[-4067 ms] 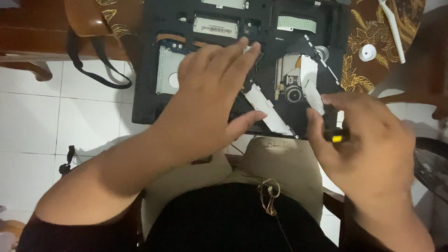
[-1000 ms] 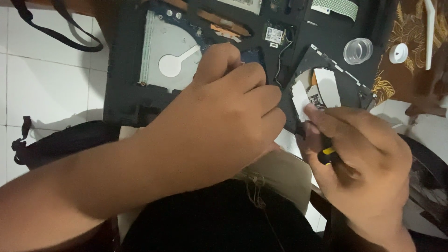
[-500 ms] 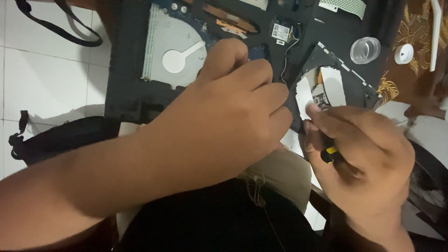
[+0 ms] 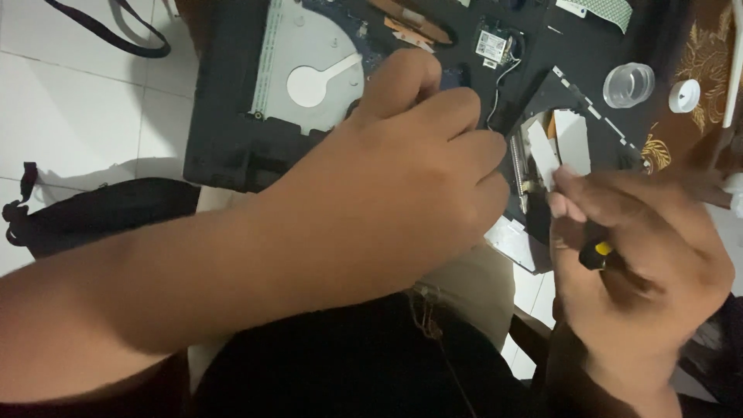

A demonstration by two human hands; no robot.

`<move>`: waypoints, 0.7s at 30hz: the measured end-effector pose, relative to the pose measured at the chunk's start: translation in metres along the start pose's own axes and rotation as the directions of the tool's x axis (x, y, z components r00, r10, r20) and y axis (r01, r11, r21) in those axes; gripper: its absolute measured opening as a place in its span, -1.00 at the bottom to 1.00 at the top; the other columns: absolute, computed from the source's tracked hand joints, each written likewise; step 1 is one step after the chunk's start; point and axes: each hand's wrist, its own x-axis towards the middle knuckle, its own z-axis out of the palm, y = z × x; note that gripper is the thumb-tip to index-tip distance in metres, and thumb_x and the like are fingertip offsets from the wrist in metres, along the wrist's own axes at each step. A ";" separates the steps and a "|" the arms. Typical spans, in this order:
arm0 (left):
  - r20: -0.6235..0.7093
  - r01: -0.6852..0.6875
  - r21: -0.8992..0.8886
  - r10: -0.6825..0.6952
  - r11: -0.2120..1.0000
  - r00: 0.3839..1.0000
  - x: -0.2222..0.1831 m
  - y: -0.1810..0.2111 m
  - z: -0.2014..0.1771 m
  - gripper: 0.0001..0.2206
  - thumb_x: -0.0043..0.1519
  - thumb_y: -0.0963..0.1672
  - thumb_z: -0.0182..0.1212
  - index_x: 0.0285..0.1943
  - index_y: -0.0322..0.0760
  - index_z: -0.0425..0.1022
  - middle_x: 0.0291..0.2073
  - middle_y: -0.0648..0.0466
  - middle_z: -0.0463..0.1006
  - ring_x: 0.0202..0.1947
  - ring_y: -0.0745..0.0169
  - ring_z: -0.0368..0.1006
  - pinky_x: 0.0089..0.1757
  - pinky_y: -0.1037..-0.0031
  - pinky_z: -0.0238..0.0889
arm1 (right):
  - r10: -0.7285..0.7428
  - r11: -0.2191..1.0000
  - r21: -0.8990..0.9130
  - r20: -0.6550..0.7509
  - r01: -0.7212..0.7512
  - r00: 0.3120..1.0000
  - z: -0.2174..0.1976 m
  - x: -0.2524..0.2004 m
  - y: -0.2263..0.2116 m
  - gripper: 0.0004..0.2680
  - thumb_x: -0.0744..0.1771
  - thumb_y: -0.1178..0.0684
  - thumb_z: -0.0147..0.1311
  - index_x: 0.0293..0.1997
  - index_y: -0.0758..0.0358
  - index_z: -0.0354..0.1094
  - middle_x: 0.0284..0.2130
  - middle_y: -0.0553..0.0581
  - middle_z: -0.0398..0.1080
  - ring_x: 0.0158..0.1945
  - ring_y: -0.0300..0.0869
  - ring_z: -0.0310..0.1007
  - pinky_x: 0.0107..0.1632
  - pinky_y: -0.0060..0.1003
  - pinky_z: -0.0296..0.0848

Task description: Disassembling the optical drive housing from a laptop using a screwdriver and peeling back adhesive strips.

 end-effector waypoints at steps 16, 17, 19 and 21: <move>0.023 0.000 0.066 -0.002 0.998 1.000 -0.001 0.000 -0.001 -0.64 0.14 -0.33 0.12 -0.54 0.07 0.26 -0.56 0.28 0.15 -0.36 0.25 0.15 -0.06 0.34 0.15 | -0.131 0.990 0.057 0.105 0.126 0.986 0.002 0.007 0.002 -0.90 0.36 0.51 0.17 -0.05 0.74 0.44 -0.22 0.48 0.38 -0.25 0.10 0.53 -0.11 -0.15 0.55; 0.029 -0.003 0.066 0.001 0.998 1.000 -0.001 0.000 0.000 -0.63 0.11 -0.35 0.11 -0.54 0.06 0.24 -0.56 0.27 0.12 -0.36 0.25 0.14 -0.07 0.35 0.14 | -0.137 0.990 0.037 0.113 0.134 0.984 0.002 0.007 0.002 -0.89 0.37 0.51 0.19 -0.03 0.72 0.45 -0.21 0.47 0.39 -0.25 0.08 0.54 -0.11 -0.18 0.56; 0.030 0.000 0.055 -0.002 0.998 1.000 -0.001 0.000 0.000 -0.63 0.11 -0.34 0.11 -0.55 0.06 0.24 -0.56 0.28 0.12 -0.36 0.25 0.14 -0.06 0.34 0.15 | -0.114 0.993 0.014 0.129 0.113 0.985 0.001 0.006 -0.001 -0.91 0.38 0.45 0.19 -0.04 0.67 0.47 -0.20 0.43 0.39 -0.26 0.05 0.49 -0.12 -0.18 0.48; 0.033 0.003 0.043 -0.004 0.999 0.999 -0.001 0.000 -0.001 -0.63 0.11 -0.34 0.10 -0.55 0.07 0.23 -0.56 0.28 0.12 -0.36 0.25 0.14 -0.04 0.32 0.16 | -0.089 0.996 -0.009 0.146 0.091 0.985 -0.002 0.006 -0.001 -0.93 0.39 0.39 0.19 -0.06 0.62 0.49 -0.20 0.39 0.39 -0.28 0.01 0.45 -0.13 -0.19 0.40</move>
